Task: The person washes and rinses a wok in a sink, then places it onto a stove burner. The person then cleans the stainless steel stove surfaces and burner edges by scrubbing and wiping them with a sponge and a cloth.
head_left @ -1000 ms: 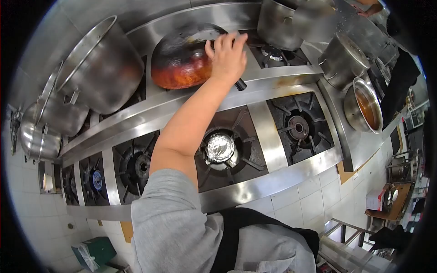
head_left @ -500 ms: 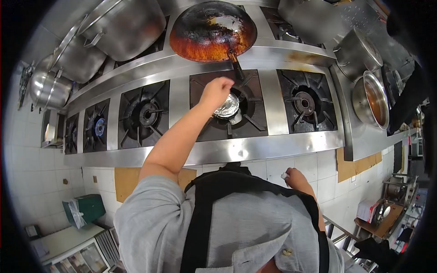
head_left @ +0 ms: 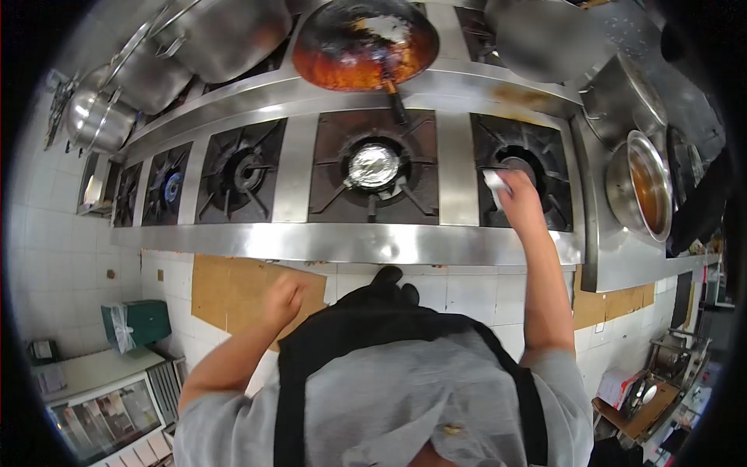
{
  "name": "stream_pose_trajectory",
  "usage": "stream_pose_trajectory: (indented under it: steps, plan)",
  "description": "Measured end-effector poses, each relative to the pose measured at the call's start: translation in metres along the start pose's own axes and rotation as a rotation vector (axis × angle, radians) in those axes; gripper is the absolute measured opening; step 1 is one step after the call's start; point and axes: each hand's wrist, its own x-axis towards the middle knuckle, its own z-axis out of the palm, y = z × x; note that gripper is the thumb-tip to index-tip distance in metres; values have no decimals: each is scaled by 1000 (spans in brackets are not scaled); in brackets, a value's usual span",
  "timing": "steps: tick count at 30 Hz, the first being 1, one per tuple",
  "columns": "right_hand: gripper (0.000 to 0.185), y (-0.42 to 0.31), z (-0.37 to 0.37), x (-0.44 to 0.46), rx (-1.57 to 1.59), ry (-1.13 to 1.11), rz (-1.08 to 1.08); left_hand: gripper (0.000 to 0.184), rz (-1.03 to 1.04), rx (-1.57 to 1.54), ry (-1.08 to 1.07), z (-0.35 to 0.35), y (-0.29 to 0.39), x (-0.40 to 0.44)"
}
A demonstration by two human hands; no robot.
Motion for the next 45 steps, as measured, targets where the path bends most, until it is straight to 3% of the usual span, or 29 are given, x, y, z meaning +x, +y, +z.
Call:
stream_pose_trajectory:
  steps: [1,4,5,6,7,8,9,11,15,19,21,24,25,27,28,30,31,33,35,37,38,39,40,41,43,45]
  plan:
    - [28,9,8,21,-58,14,-5,14,-1,27,-41,-8,3,-19]
    - [24,24,51,68,-162,202,-50,15,-395,48,-116,-1,-47,-106]
    - [20,33,72,74,-293,173,-16,14,-622,-167,-57,9,-85,-148]
    - [17,30,88,71,-337,35,78,12,-782,-79,74,13,-95,-172]
    - [14,29,119,50,-257,29,262,13,-817,44,36,16,-120,-223]
    - [12,28,136,25,-460,55,-87,14,-843,169,4,21,-149,-251]
    - [14,18,147,2,-476,-50,-18,15,-890,202,-59,25,-169,-268]
    - [18,-21,116,-48,-348,-127,-132,15,-955,161,-186,42,-196,-293]
    - [20,-18,105,-47,-291,-228,-158,17,-920,-28,-222,80,-225,-277]
    - [12,2,137,46,-412,-9,-66,20,-749,-293,38,100,-235,-221]
    - [12,15,149,100,-395,33,-48,20,-946,-286,-89,85,-200,-162]
    - [16,38,169,176,-489,6,18,17,-994,-453,111,61,-132,-102]
    - [17,46,170,198,-512,6,-71,16,-913,-474,138,57,-121,-96]
    - [21,54,179,236,-379,31,21,16,-856,-473,192,45,-90,-89]
    - [22,58,179,246,-480,-22,-141,15,-888,-379,165,42,-64,-93]
    - [21,65,182,232,-331,82,-198,15,-943,-227,120,47,-41,-125]
    - [23,62,177,216,-300,12,-177,15,-980,-222,155,50,-32,-144]
    - [30,54,165,168,-286,-17,-299,15,-1153,-96,2,60,-16,-186]
    - [27,13,125,102,-343,-228,-316,16,-1118,-76,27,89,-33,-277]
    - [24,11,122,34,-312,-385,-237,19,-1464,-135,-101,126,-43,-344]
    - [23,-4,111,8,-251,-430,-343,19,-1480,-146,-83,139,-53,-373]
    - [22,-16,104,-11,-169,-481,-346,19,-1133,48,-217,146,-58,-395]
    - [21,-24,103,-17,-78,-522,-269,20,-773,229,-341,149,-57,-407]
    - [21,-40,101,-11,-78,-532,-278,20,-867,177,-333,147,-58,-404]
    - [18,-83,108,25,333,-676,-127,21,-1142,-6,-160,132,-68,-369]
    - [17,-129,137,75,189,-411,-497,22,-1251,-125,15,99,-70,-316]
